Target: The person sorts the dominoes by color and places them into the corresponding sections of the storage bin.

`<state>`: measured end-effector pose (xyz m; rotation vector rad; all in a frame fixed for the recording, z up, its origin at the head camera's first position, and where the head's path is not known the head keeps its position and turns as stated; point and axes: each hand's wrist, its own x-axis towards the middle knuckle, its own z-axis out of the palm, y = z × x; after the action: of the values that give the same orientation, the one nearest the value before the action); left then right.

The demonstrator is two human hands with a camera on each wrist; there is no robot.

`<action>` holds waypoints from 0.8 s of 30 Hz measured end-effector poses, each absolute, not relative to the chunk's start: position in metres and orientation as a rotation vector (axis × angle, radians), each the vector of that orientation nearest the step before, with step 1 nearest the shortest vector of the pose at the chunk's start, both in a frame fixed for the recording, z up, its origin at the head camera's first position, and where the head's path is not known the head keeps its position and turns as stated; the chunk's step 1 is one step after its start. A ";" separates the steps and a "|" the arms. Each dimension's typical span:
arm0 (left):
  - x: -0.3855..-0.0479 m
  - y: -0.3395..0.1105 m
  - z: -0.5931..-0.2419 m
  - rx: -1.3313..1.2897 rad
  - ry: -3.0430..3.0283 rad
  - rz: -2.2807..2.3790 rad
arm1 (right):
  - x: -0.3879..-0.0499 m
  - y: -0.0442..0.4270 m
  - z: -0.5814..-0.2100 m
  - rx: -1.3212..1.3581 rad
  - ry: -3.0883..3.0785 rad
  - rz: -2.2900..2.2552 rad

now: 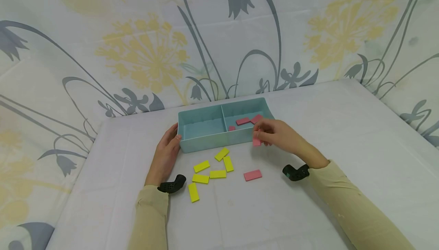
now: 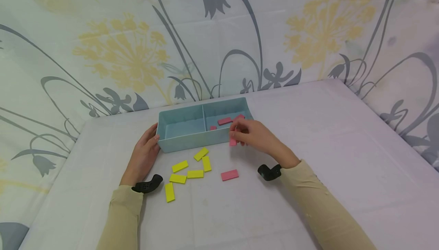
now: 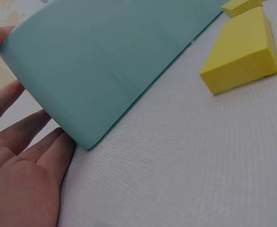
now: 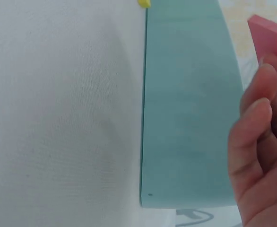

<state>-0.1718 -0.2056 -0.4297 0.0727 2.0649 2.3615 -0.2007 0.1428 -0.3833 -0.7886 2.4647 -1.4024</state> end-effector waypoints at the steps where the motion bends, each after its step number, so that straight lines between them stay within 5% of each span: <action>1: -0.172 -0.206 -0.430 0.071 2.064 2.364 | -0.201 0.143 -0.384 -0.778 2.469 -1.432; 24: -0.171 -0.205 -0.428 0.064 2.061 2.353 | -0.207 0.149 -0.388 -0.494 2.444 -1.818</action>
<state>-0.1713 -0.2055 -0.4285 0.0637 2.0611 2.3534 -0.2068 0.1486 -0.3879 -0.4942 2.4438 -1.8180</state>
